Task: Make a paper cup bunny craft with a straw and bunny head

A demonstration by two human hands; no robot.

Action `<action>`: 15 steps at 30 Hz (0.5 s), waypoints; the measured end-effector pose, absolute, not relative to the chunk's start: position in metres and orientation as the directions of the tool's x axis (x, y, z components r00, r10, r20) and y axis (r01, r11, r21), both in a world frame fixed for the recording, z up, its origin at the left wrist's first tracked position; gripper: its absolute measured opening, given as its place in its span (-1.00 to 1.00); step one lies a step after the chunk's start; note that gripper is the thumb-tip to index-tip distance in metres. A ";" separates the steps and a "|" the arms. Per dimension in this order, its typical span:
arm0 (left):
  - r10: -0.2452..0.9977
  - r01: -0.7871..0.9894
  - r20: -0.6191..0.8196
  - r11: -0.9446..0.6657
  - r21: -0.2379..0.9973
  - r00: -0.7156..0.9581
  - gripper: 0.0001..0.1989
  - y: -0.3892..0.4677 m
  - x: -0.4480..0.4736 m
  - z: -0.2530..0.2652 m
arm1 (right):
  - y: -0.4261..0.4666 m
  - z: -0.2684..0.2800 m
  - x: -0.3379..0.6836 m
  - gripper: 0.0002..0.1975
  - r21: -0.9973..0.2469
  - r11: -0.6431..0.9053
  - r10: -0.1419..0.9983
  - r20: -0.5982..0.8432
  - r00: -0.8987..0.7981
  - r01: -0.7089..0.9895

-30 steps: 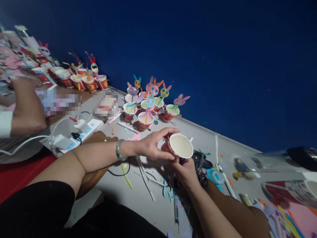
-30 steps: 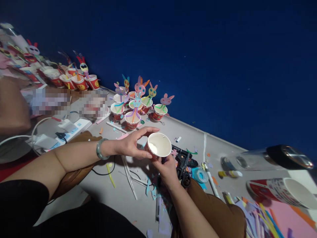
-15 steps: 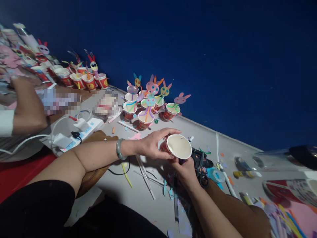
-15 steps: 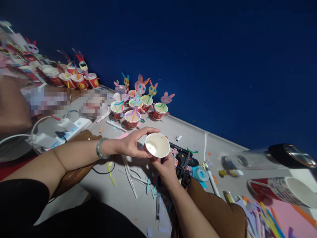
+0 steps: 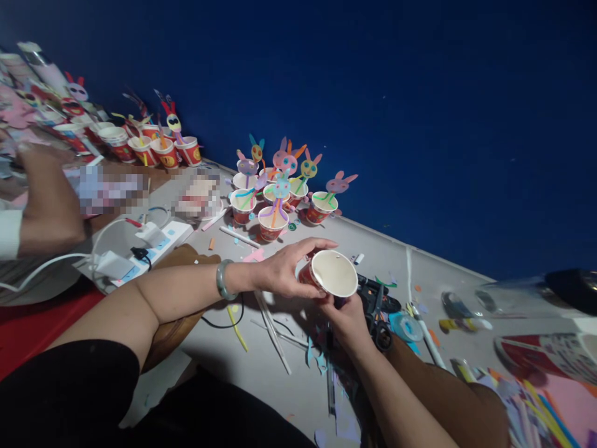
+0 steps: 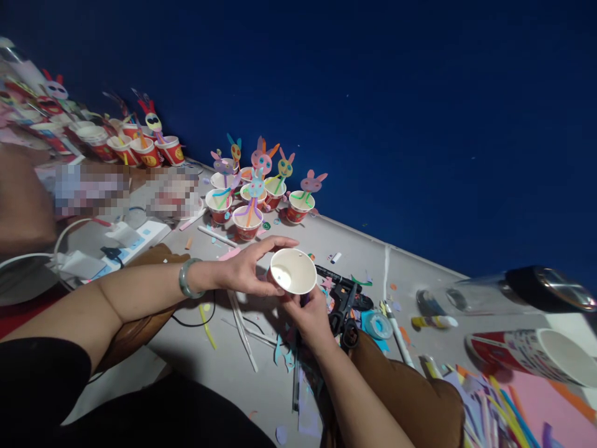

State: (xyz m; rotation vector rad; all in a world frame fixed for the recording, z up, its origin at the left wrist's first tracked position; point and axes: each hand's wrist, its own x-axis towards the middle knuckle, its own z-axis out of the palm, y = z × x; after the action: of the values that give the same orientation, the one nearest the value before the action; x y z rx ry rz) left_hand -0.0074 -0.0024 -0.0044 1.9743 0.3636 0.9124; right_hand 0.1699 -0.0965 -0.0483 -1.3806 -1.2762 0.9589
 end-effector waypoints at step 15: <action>0.584 -0.093 0.425 -0.512 0.854 0.692 -0.15 -0.003 -0.007 -0.004 | -0.097 -0.051 0.170 -0.64 -0.977 0.046 0.987 0.076 0.140 0.206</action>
State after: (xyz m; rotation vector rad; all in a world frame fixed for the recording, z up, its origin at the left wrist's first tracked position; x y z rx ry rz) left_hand -0.0068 -0.0029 -0.0044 1.9393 0.3801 0.8839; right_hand 0.1703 -0.0965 -0.0511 -1.3751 -1.2713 0.9507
